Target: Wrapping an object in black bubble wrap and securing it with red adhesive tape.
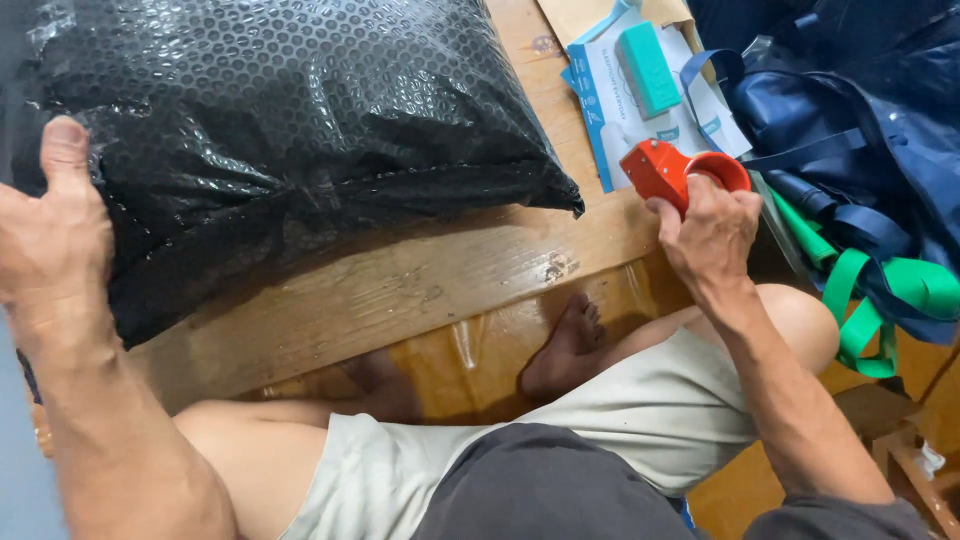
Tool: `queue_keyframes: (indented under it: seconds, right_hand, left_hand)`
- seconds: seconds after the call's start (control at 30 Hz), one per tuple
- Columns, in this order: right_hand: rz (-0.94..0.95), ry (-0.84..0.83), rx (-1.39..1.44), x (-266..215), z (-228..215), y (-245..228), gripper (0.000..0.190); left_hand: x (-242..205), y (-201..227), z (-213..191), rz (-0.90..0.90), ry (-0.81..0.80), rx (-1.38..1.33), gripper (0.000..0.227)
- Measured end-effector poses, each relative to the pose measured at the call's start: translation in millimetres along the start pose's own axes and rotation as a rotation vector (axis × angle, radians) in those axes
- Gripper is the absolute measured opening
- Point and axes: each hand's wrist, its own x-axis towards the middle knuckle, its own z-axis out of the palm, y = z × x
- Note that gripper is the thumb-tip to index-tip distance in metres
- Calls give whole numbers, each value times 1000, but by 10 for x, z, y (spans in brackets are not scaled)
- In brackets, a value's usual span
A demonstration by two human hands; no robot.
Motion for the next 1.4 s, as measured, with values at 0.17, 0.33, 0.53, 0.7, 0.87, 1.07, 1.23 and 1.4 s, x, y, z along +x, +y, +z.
queue_keyframes:
  seconds: [0.17, 0.33, 0.53, 0.7, 0.87, 1.07, 1.23, 1.4]
  right_hand:
    - [132, -14, 24, 183, 376, 170, 43]
    - [-108, 149, -215, 224, 252, 113, 65]
    - [106, -76, 797, 535, -726, -1085, 31]
    - [250, -362, 1077, 550, -652, -1438, 46]
    - [235, -380, 1005, 682, -749, -1659, 62]
    - [-78, -149, 770, 520, -1111, -1855, 60]
    - [-371, -291, 564, 184, -990, -2002, 95]
    - [-361, -301, 412, 493, -882, -1679, 82]
  left_hand:
    - [26, -785, 173, -364, -240, -692, 41]
    - [-113, -964, -61, -518, -330, -429, 56]
    - [-64, -602, -554, -442, -509, -143, 77]
    - [-239, 294, -1032, -603, -772, -160, 61]
    - [-494, 591, -1119, -533, -1272, -786, 33]
    - [-257, 551, -1484, -577, -785, -625, 42]
    - [-430, 162, -1045, -617, -1001, -135, 46]
    - [-500, 627, -1132, -548, -1108, -180, 40]
